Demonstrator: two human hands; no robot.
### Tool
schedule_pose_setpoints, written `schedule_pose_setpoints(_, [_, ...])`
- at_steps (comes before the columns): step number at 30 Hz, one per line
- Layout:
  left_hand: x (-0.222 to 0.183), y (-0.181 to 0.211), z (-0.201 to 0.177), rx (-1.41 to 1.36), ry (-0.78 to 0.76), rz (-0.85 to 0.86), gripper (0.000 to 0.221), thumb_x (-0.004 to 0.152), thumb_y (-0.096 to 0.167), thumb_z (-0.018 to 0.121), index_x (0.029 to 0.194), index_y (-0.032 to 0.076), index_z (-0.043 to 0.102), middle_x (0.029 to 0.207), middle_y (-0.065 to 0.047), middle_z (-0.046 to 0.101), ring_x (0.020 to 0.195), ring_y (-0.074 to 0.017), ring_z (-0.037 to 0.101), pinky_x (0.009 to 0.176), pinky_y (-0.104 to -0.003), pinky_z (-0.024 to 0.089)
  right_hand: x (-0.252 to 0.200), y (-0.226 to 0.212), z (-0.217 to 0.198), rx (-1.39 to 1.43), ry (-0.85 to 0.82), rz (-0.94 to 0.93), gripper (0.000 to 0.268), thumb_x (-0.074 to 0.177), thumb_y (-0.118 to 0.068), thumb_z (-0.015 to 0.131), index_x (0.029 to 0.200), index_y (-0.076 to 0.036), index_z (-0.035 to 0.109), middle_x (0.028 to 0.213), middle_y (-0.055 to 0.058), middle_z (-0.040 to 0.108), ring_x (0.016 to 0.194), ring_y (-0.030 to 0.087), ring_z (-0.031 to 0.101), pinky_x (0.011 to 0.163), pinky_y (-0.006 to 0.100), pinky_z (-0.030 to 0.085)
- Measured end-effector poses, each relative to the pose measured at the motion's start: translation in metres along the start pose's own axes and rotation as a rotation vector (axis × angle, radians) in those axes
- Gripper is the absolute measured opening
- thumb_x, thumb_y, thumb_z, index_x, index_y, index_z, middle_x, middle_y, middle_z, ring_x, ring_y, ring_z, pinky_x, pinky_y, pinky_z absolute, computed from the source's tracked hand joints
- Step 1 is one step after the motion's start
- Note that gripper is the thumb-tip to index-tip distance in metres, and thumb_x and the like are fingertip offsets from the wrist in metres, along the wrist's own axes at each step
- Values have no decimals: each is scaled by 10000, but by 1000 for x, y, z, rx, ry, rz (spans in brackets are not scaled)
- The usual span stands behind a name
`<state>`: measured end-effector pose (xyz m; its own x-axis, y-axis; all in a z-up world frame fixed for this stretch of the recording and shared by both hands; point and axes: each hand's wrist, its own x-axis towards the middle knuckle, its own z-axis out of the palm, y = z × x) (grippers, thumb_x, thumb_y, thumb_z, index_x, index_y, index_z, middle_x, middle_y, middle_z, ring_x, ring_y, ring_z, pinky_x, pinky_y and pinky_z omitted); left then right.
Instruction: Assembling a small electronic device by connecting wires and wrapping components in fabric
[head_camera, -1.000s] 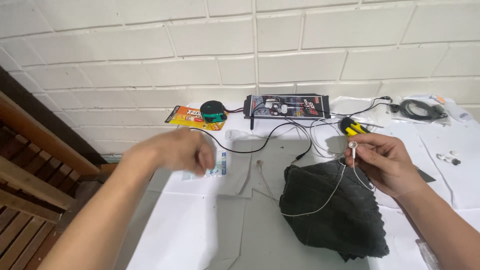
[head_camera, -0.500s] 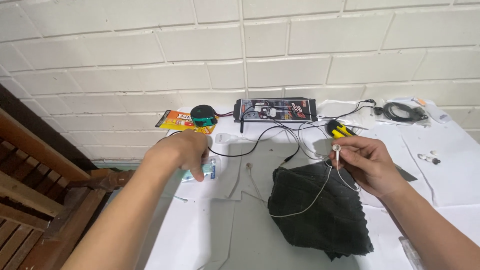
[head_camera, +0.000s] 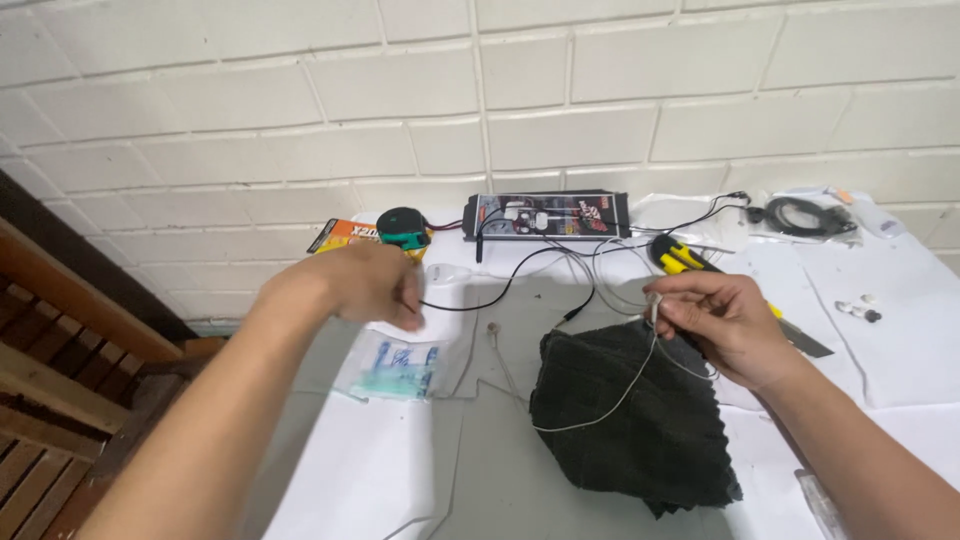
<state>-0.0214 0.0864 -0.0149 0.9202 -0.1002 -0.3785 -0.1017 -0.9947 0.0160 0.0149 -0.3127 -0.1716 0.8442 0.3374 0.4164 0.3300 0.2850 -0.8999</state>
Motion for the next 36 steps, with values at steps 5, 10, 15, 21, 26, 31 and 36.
schedule_pose_setpoints(5, [-19,-4,-3,48,42,-102,224,881,335,790,1040,187,843,1037,-109,809,1066,-301,755,937,-382,581,0,14,2,-3,127,-65,268,873,71,697,1132,137,689,804,236,735,690,265,737,609,326,620])
schedule_pose_setpoints(10, [-34,-6,19,118,-47,-221,434,844,548,787,1032,161,843,1081,-134,796,1041,-280,768,918,-404,605,0,17,0,-22,119,-62,273,873,73,692,1138,141,687,799,238,733,688,267,736,609,327,619])
schedule_pose_setpoints(15, [-35,-1,33,-50,29,-232,395,812,382,868,1047,69,817,948,-182,791,892,-320,796,851,-449,618,2,20,-3,-19,127,-43,282,873,59,694,1139,152,683,808,245,733,675,268,729,603,329,618])
schedule_pose_setpoints(21, [-10,5,34,-192,244,-182,257,755,167,901,1005,160,841,917,-153,773,960,-354,770,847,-430,614,1,19,-3,-3,114,-64,287,864,68,700,1137,156,689,799,246,736,673,282,742,602,348,632])
schedule_pose_setpoints(26, [-43,36,2,-347,367,-21,240,771,83,852,1007,112,828,908,-155,779,984,-357,749,885,-431,587,2,16,0,-27,113,-53,289,862,80,695,1143,150,694,803,238,744,687,268,739,617,343,627])
schedule_pose_setpoints(31, [-41,44,-1,-591,489,105,378,689,135,906,1047,95,791,838,-97,748,862,-306,730,864,-432,568,3,-27,32,-159,105,16,272,846,116,688,1113,156,725,792,243,761,670,265,726,614,363,617])
schedule_pose_setpoints(36, [-2,49,6,-820,536,285,382,700,167,923,1041,78,777,857,-61,775,816,-170,724,823,-341,588,19,-87,72,-880,-2,88,362,820,-29,751,1180,-43,794,945,232,805,865,389,792,802,491,615])
